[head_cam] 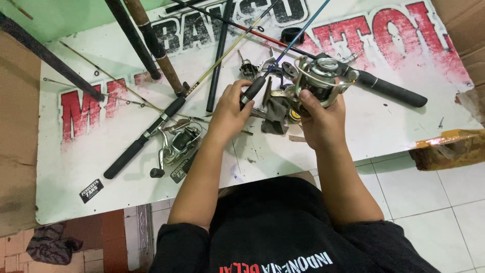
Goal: Repairing and assembling a fishing reel on a workbench.
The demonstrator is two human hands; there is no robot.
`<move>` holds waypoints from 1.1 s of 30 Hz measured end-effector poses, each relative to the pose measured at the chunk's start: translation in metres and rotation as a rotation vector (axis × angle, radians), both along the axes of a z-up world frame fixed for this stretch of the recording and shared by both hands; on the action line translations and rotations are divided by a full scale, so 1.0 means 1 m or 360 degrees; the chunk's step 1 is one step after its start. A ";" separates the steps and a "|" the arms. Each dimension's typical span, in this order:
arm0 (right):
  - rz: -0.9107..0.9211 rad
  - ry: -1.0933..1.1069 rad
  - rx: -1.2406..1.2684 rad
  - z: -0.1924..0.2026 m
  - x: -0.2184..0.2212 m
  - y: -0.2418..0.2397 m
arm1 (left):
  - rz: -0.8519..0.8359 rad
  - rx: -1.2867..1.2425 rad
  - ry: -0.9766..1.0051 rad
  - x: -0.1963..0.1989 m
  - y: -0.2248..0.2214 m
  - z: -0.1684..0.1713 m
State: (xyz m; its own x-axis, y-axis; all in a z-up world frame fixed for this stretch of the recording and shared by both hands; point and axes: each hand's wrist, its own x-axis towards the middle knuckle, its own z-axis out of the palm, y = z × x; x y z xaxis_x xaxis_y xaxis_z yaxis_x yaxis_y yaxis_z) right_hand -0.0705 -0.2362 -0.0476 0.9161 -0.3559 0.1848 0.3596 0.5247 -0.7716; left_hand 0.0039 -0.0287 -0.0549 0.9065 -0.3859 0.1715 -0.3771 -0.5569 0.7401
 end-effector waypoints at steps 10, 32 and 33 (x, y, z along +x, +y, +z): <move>0.0168 0.0058 0.0177 -0.010 0.007 0.010 | 0.0245 0.0197 0.0085 0.008 -0.009 -0.029; 0.0259 -0.0356 -0.0923 0.017 0.018 0.065 | -0.0234 -0.2034 0.0650 -0.059 -0.006 -0.035; 0.0210 -0.0384 -0.1082 0.019 0.020 0.058 | -0.0152 -0.2038 0.0637 -0.057 -0.005 -0.039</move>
State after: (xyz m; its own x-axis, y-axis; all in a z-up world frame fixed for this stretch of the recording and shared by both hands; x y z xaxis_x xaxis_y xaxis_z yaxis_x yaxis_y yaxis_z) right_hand -0.0505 -0.1782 -0.0286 0.8492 0.0200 0.5277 0.5277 0.0090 -0.8494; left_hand -0.0528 -0.0340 -0.0937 0.9575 -0.2188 0.1882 -0.0123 0.6205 0.7841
